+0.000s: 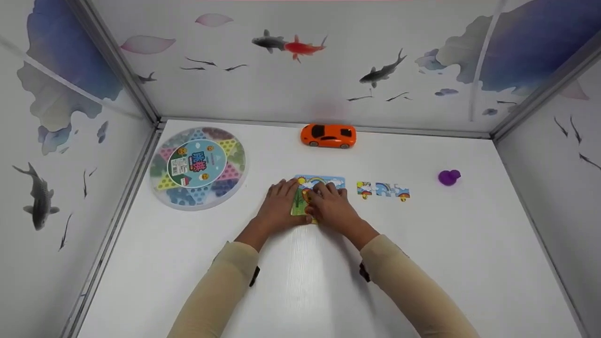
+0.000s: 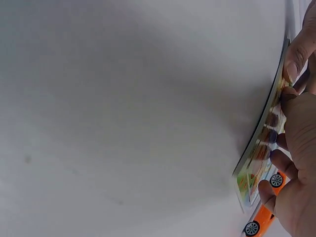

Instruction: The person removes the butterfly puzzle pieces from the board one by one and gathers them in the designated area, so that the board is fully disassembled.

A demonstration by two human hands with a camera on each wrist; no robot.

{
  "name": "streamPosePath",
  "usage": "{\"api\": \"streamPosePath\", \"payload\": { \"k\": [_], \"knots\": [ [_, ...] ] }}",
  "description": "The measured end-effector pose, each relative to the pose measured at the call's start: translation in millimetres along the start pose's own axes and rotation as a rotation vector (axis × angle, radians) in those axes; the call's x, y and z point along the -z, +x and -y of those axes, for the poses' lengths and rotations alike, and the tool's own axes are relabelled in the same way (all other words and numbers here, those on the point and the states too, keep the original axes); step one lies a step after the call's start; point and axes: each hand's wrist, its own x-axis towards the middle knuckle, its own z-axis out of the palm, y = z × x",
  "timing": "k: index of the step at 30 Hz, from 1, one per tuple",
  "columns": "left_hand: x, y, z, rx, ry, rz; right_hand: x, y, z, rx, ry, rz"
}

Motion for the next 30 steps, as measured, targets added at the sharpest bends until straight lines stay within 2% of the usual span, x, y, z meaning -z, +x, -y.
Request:
{"api": "streamPosePath", "payload": {
  "k": [5, 16, 30],
  "knots": [
    [-0.2, 0.7, -0.6, -0.006, 0.011, -0.009, -0.4, 9.2, 7.8, -0.024, -0.031, 0.024],
    [0.8, -1.1, -0.3, -0.013, 0.022, -0.011, 8.0, 28.5, 27.6, -0.112, -0.074, 0.152],
    [-1.0, -0.1, -0.3, 0.001, 0.000, -0.016, 11.5, 39.6, 34.0, -0.153, -0.026, 0.195]
  ]
}}
